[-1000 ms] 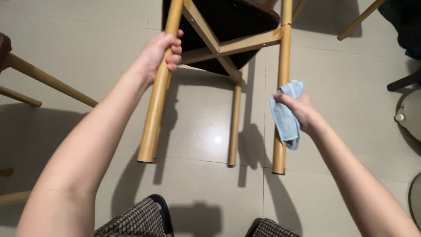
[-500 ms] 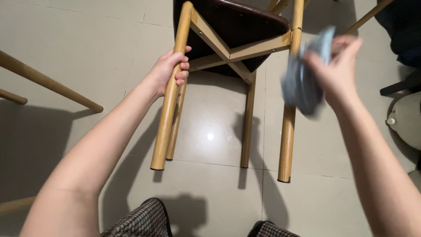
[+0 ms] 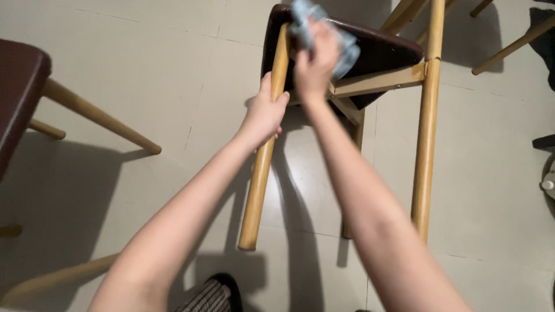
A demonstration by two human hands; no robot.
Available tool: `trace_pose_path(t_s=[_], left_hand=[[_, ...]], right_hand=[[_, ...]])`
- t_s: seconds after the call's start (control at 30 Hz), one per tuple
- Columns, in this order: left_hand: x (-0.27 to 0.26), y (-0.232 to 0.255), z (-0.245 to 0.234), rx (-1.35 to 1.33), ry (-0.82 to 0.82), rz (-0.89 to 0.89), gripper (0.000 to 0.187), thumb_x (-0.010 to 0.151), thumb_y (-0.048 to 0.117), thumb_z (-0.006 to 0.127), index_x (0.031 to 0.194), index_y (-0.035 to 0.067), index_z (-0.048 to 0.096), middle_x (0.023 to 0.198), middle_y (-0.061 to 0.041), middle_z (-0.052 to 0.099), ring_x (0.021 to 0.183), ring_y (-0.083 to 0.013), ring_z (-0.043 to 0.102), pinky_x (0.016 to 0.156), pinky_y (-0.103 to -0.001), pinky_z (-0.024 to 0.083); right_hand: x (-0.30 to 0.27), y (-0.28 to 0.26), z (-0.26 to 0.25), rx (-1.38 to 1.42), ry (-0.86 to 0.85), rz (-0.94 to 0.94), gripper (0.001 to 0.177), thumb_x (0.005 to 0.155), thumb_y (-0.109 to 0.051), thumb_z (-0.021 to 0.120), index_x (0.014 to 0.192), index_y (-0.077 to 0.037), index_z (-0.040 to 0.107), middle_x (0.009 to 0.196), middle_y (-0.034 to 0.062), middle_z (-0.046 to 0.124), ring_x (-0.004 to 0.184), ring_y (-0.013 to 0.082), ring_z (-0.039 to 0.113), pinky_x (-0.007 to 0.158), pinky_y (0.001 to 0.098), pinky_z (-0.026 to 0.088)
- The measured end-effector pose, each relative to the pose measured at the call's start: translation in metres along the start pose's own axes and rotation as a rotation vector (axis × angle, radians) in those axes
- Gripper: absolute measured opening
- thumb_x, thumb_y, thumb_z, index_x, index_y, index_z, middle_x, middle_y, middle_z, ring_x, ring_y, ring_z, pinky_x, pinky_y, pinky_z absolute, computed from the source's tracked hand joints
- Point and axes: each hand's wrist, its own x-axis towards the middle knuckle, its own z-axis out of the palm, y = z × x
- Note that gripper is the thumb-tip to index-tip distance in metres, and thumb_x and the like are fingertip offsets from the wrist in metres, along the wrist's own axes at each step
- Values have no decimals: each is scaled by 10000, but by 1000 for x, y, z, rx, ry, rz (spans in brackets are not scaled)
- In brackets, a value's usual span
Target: The person wipes the legs and seat of a wooden chair with a light blue cloth. They then spray the seat with a spray bottle and continue wiping the seat and backrest.
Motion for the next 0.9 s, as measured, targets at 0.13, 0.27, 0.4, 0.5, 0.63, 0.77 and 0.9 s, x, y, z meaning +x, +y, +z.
trace_pose_path(t_s=[0.13, 0.27, 0.4, 0.5, 0.63, 0.77, 0.9], left_hand=[[2, 0, -6, 36, -21, 12, 707, 963, 238, 537, 1592, 196, 216, 694, -81, 615, 404, -186, 551, 371, -350, 491], [2, -7, -6, -1, -43, 17, 727, 962, 229, 540, 1598, 168, 192, 684, -90, 598, 421, -177, 550, 394, -342, 512], [1, -1, -8, 37, -34, 25, 690, 963, 235, 533, 1580, 180, 230, 705, -70, 598, 415, -168, 553, 398, -343, 520], [-2, 1, -10, 5, -59, 54, 633, 982, 231, 523, 1570, 180, 292, 724, -63, 571, 422, -159, 527, 416, -336, 506], [-3, -1, -10, -33, -63, 31, 658, 984, 228, 528, 1585, 210, 262, 728, -50, 541, 443, -140, 513, 420, -325, 514], [-3, -1, -9, -59, -72, 34, 669, 978, 211, 521, 1592, 222, 255, 725, -48, 532, 435, -142, 502, 412, -325, 504], [-3, -2, -10, -77, -80, 11, 692, 964, 200, 519, 1594, 240, 236, 707, -42, 532, 425, -141, 497, 407, -321, 503]], right_hand=[[-53, 13, 9, -28, -26, 18, 535, 836, 97, 567, 1362, 1, 588, 1393, 168, 544, 1326, 392, 508, 1152, 458, 421], [-72, 35, -23, -161, -147, 133, 531, 832, 102, 590, 1355, 10, 593, 1384, 178, 550, 1301, 390, 525, 1110, 455, 436], [-61, 47, -58, -408, -315, 188, 432, 814, 135, 597, 1222, 3, 653, 1254, 161, 614, 1174, 386, 576, 1024, 456, 481], [-36, 49, -83, -520, -230, 178, 393, 726, 173, 575, 1046, -23, 692, 1098, 151, 641, 1079, 366, 615, 982, 450, 501], [-12, 49, -129, -645, 220, 57, 507, 817, 193, 582, 1242, -51, 711, 1267, 133, 590, 1275, 325, 495, 1037, 456, 474], [-15, 76, -124, -871, 166, 63, 456, 858, 140, 616, 1267, -45, 697, 1388, 145, 528, 1335, 323, 440, 1092, 522, 392], [-61, 86, -86, -919, -151, 182, 278, 942, 120, 599, 1147, -31, 711, 1382, 139, 530, 1351, 343, 446, 1076, 496, 399]])
